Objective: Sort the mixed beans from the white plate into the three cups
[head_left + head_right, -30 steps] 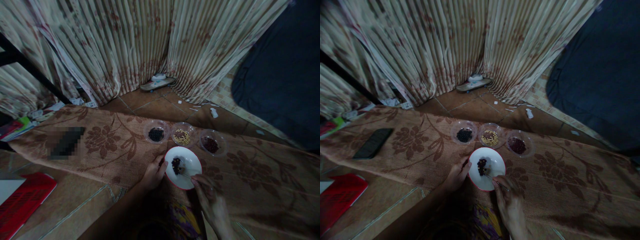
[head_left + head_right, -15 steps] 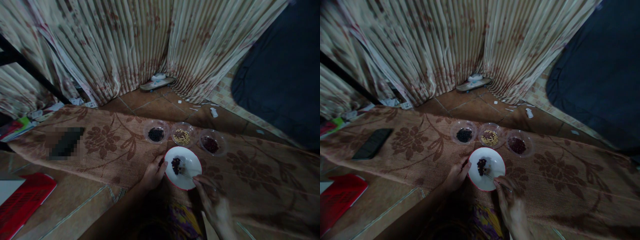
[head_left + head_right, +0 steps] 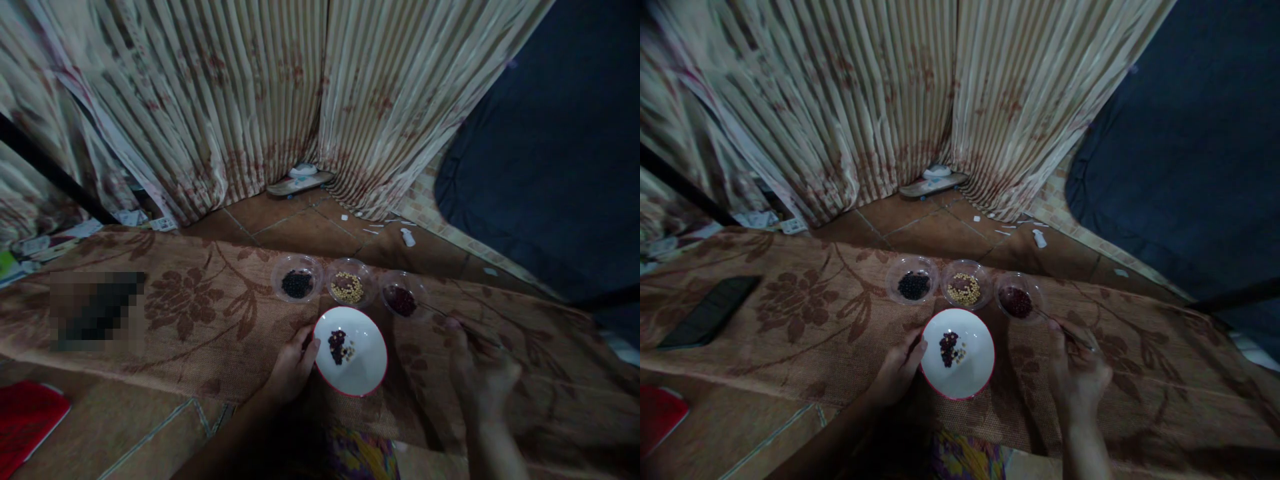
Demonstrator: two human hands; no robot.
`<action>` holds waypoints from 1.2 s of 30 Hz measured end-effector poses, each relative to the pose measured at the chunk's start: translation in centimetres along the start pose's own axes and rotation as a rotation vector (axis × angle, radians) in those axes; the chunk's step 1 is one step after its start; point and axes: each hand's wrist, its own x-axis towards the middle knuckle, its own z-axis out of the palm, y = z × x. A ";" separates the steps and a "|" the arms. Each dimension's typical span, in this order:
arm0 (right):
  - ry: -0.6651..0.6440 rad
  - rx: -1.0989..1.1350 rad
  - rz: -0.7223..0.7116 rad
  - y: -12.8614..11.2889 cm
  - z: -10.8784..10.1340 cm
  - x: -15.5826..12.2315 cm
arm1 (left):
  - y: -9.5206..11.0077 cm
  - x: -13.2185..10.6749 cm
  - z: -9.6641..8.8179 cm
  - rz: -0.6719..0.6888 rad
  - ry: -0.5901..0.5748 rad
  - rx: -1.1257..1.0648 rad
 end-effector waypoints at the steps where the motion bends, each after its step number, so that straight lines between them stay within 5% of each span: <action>1: -0.007 0.024 0.001 -0.2 0.0 -0.6 | 0.0 0.0 0.0 -0.003 0.003 0.004; 5: -0.098 0.126 0.108 -2.3 0.0 -3.8 | -0.2 0.0 0.0 0.001 0.003 0.034; 8: -0.318 0.175 0.160 -3.9 -0.1 -6.3 | -0.3 0.0 0.0 0.011 -0.009 0.034; 11: -0.530 0.233 0.142 -4.9 0.1 -8.2 | -0.4 -0.1 0.0 0.014 -0.013 0.041; 17: -0.721 0.201 0.025 -5.0 0.1 -9.4 | -0.7 0.0 0.1 0.023 -0.022 0.048; 36: -0.613 0.070 -0.076 -3.8 0.1 -9.1 | -0.5 -0.1 0.1 0.033 -0.020 0.063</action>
